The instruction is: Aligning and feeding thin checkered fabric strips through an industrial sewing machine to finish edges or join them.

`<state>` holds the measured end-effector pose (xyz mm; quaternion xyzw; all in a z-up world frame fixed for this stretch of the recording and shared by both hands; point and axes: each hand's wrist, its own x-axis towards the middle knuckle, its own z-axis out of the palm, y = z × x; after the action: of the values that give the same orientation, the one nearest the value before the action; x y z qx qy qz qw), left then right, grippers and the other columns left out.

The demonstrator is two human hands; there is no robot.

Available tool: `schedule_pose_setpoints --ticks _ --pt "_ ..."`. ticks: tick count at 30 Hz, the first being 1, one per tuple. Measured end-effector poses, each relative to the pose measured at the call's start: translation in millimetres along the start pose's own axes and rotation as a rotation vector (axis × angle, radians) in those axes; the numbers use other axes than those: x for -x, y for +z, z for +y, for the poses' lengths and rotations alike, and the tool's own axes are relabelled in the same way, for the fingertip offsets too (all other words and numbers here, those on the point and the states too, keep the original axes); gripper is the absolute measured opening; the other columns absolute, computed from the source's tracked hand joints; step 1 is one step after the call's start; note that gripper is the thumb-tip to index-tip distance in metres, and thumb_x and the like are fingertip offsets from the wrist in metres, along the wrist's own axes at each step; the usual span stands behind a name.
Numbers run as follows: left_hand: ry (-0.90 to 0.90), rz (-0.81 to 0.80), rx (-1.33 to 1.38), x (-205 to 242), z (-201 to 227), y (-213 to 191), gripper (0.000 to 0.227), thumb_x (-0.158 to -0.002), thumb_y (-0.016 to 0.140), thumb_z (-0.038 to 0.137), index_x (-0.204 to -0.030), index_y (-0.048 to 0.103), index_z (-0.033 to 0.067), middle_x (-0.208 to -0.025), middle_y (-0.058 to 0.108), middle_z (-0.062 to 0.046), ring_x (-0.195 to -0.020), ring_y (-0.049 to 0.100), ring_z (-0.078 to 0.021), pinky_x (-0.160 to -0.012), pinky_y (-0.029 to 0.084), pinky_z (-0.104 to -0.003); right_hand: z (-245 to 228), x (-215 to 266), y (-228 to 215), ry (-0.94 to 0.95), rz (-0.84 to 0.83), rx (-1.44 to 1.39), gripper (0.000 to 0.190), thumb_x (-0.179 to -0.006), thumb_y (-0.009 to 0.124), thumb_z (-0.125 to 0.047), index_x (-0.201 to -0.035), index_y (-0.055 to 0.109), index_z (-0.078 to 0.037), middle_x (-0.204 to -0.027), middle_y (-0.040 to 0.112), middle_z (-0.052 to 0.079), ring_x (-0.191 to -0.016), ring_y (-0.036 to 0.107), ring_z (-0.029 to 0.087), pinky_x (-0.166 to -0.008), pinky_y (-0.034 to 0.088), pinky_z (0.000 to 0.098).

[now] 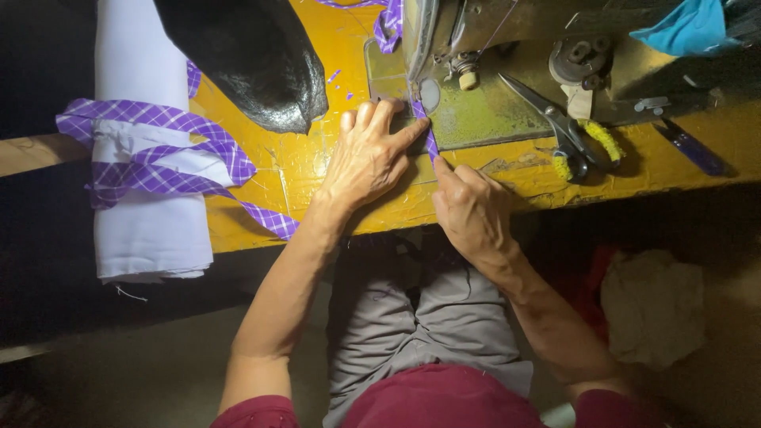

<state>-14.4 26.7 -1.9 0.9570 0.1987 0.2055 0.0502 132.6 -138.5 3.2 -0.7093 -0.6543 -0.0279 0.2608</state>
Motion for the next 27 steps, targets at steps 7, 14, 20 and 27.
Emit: schedule_pose_setpoints --ticks 7,14,20,27 --pt "-0.033 0.003 -0.005 0.1 -1.1 3.2 0.050 -0.088 0.056 0.023 -0.137 0.064 0.0272 -0.130 0.048 -0.010 -0.120 0.046 -0.0283 -0.088 0.038 -0.041 -2.1 -8.7 1.7 -0.042 0.013 -0.002 0.042 -0.086 0.055 -0.005 -0.122 0.074 0.006 -0.066 0.057 0.011 -0.058 0.066 0.028 -0.047 0.051 0.0356" --pt "-0.062 0.002 -0.003 -1.4 -1.8 3.8 0.050 -0.090 0.055 0.022 -0.138 0.065 0.0260 -0.132 0.050 -0.011 -0.124 0.045 -0.0281 -0.090 0.037 -0.041 -7.6 -21.0 -3.1 -0.056 0.013 -0.007 0.042 -0.085 0.054 -0.001 -0.121 0.074 0.007 -0.064 0.057 0.011 -0.056 0.064 0.024 -0.048 0.050 0.0317" --pt "-0.064 0.015 0.000 -0.6 -4.0 6.1 0.048 -0.090 0.055 0.022 -0.137 0.065 0.0243 -0.131 0.050 -0.011 -0.124 0.045 -0.0286 -0.089 0.038 -0.041 -0.8 -26.9 7.5 -0.084 0.025 0.003 0.040 -0.085 0.056 -0.001 -0.120 0.075 0.007 -0.064 0.057 0.012 -0.057 0.065 0.027 -0.048 0.050 0.0343" --pt "-0.060 0.048 0.013 0.9 -5.2 8.0 0.047 -0.089 0.057 0.020 -0.135 0.066 0.0220 -0.129 0.050 -0.011 -0.123 0.045 -0.0293 -0.087 0.038 -0.041 -1.6 -41.0 4.4 -0.079 -0.025 -0.033 0.040 -0.087 0.053 0.001 -0.120 0.074 0.009 -0.064 0.057 0.011 -0.053 0.061 0.021 -0.046 0.047 0.0301"
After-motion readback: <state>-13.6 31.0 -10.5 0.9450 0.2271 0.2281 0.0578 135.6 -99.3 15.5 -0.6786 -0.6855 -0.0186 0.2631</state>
